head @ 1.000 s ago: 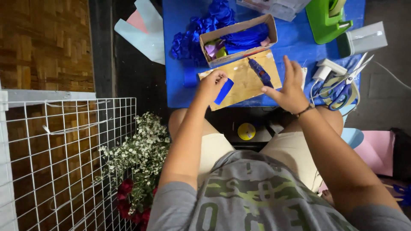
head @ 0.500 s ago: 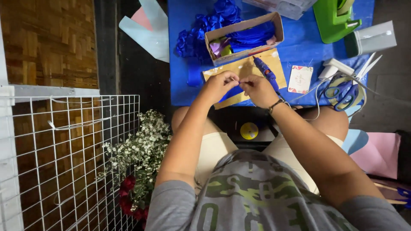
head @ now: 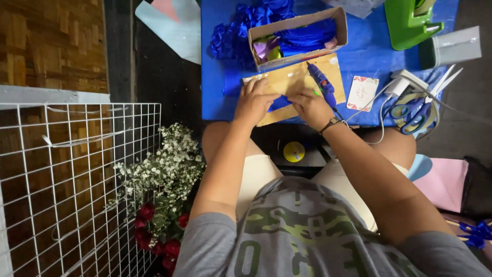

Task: The person sits on the floor and repeatedly uses a hot glue gun to apply glue to small blue ribbon pieces, then folds and presses them into shape. The finished pieces are placed into a cardboard box on the table.

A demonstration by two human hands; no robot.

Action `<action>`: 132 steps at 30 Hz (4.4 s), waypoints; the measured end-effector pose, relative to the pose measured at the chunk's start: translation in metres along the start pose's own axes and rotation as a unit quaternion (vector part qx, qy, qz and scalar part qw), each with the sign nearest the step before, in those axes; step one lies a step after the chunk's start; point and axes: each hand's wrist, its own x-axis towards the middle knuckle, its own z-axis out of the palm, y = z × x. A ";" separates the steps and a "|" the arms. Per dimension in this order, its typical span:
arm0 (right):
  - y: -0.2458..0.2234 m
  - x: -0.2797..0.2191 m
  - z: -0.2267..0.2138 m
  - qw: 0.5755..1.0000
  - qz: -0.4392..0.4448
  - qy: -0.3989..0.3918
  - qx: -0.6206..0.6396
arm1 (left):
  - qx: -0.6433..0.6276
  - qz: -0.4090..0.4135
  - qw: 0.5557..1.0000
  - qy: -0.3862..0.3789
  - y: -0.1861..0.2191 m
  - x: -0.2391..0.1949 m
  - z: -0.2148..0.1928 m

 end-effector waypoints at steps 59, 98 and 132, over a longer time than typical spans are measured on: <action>0.012 -0.020 0.013 0.948 -0.148 0.046 -0.279 | 0.044 0.038 0.998 -0.028 0.023 0.021 0.004; -0.098 0.001 -0.116 0.906 0.188 0.153 0.346 | -0.697 -0.134 0.699 0.085 0.097 0.008 -0.102; -0.094 0.004 -0.159 0.951 -0.198 0.224 0.075 | -0.751 -0.142 0.636 0.106 0.123 -0.003 -0.148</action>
